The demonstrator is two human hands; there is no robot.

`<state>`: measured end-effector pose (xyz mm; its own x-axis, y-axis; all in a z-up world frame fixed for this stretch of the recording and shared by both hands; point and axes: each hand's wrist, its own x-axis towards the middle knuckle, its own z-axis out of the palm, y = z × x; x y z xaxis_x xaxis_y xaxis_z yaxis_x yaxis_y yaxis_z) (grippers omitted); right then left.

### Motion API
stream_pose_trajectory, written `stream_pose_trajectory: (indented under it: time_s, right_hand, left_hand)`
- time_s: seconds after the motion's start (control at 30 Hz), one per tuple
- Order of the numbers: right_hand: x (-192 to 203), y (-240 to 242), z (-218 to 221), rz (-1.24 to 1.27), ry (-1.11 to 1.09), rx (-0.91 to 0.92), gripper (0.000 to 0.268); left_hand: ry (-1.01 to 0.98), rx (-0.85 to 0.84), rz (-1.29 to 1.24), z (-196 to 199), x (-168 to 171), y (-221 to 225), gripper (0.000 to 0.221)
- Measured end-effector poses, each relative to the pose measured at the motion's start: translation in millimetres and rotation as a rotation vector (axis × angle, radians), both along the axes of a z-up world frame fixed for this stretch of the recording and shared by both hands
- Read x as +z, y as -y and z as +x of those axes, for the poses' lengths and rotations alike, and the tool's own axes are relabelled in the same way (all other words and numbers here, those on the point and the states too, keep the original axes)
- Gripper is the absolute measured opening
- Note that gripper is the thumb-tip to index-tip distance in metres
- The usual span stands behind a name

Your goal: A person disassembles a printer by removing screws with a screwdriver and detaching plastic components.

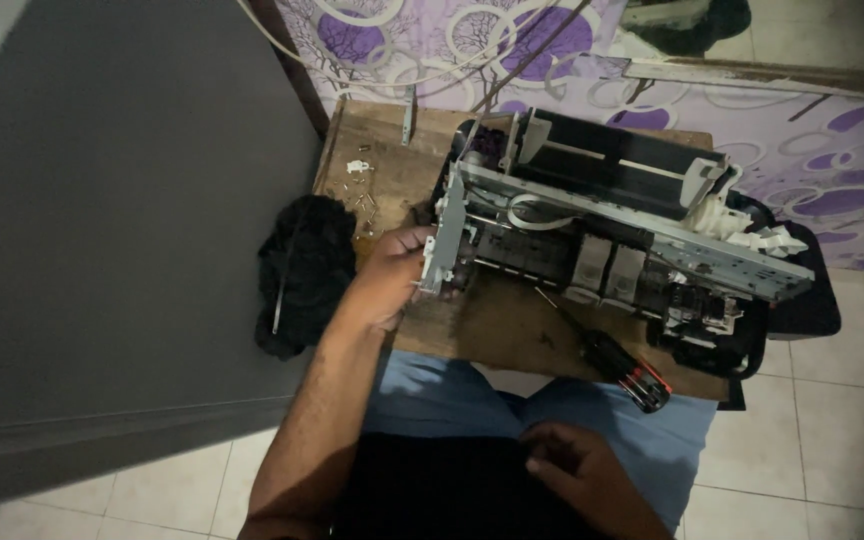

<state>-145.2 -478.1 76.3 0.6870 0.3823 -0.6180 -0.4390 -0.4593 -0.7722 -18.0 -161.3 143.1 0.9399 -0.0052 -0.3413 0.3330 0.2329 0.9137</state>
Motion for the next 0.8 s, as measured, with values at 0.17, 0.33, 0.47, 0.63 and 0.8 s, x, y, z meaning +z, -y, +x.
stream_pose_trajectory:
  time_s: [0.17, 0.33, 0.47, 0.63, 0.8]
  right_hand:
    - [-4.8, -1.5, 0.7, -0.038, -0.005, -0.002, 0.031]
    - [-23.9, 6.6, -1.1, -0.083, 0.030, 0.054, 0.034]
    - [-46.4, 10.3, -5.4, 0.041, 0.171, 0.032, 0.031]
    - [-49.0, 1.9, 2.1, 0.072, 0.167, 0.071, 0.032]
    - [-29.4, -8.4, 7.8, -0.030, 0.123, 0.132, 0.027]
  left_hand:
    - [0.246, -0.043, -0.082, 2.1, -35.3, -16.9, 0.018]
    - [0.288, 0.147, 0.058, -8.5, -52.8, -56.8, 0.007]
    - [0.166, 0.366, 0.279, -17.7, -27.5, -79.4, 0.024]
    - [0.129, 0.406, 0.303, -21.3, -13.4, -86.5, 0.029]
    - [0.123, 0.282, 0.444, -7.6, 3.6, -80.2, 0.018]
